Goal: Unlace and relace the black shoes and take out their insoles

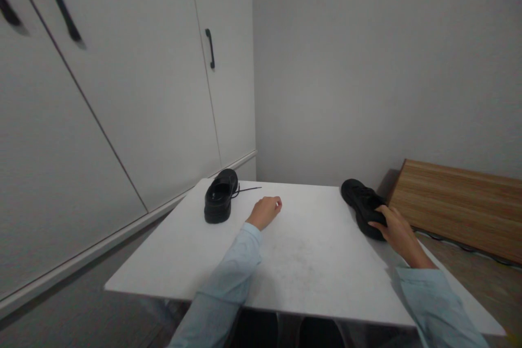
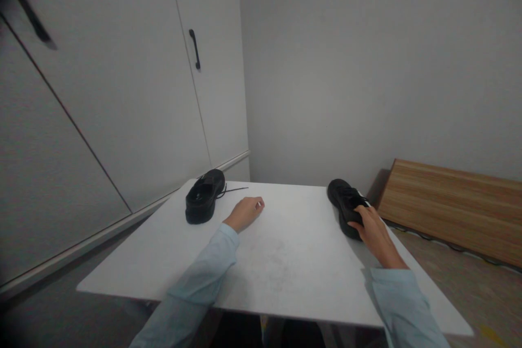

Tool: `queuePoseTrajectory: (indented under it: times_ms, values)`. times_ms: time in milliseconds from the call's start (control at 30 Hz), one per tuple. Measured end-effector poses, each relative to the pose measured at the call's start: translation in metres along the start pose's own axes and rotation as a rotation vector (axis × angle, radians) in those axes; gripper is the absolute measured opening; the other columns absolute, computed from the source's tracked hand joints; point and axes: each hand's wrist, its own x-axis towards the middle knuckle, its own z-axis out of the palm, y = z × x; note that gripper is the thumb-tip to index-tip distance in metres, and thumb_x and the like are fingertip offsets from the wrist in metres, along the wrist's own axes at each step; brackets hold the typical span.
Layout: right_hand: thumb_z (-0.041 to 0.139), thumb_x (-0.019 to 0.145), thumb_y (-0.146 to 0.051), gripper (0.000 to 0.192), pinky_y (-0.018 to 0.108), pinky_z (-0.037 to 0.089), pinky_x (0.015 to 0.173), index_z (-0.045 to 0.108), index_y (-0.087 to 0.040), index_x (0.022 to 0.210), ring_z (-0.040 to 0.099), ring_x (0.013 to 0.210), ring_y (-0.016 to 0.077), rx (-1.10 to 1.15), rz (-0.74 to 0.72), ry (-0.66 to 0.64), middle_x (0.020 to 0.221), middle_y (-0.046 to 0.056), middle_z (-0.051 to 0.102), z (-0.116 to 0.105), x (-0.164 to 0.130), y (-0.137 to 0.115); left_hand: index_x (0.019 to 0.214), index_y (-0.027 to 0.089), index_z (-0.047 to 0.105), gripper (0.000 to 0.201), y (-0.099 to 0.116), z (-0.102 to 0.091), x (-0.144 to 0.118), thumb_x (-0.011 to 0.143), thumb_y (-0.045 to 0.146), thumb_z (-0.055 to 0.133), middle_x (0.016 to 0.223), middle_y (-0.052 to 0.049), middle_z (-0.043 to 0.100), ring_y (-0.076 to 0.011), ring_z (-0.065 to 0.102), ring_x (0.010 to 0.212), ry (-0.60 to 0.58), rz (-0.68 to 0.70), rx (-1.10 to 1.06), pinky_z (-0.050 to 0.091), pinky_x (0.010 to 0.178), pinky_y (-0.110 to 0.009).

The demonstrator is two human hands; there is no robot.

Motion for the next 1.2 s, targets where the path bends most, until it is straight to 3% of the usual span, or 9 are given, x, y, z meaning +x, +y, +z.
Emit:
queuePoseTrajectory:
  times_ms: [600,1200]
  values:
    - [0.055,0.078,-0.031,0.021,0.04,0.048,0.078,0.052,-0.019,0.095,0.06,0.09,0.0289,0.03,-0.078,-0.091,0.093,0.012,0.059,0.002,0.007,-0.013,0.097,0.022,0.066,0.023,0.001,0.001,-0.001,0.089,0.025,0.045,0.089,-0.007,0.071,-0.019,0.064,0.085,-0.01,0.012,0.021,0.045,0.075,-0.027]
    - [0.064,0.072,-0.023,0.026,0.036,0.047,0.073,0.054,-0.018,0.095,0.062,0.086,0.0274,-0.02,-0.071,-0.11,0.091,0.01,0.061,0.01,0.021,-0.032,0.095,0.019,0.066,0.022,0.001,-0.007,0.002,0.087,0.021,0.046,0.088,-0.006,0.071,-0.0176,0.064,0.083,0.004,0.031,0.009,0.045,0.076,-0.026]
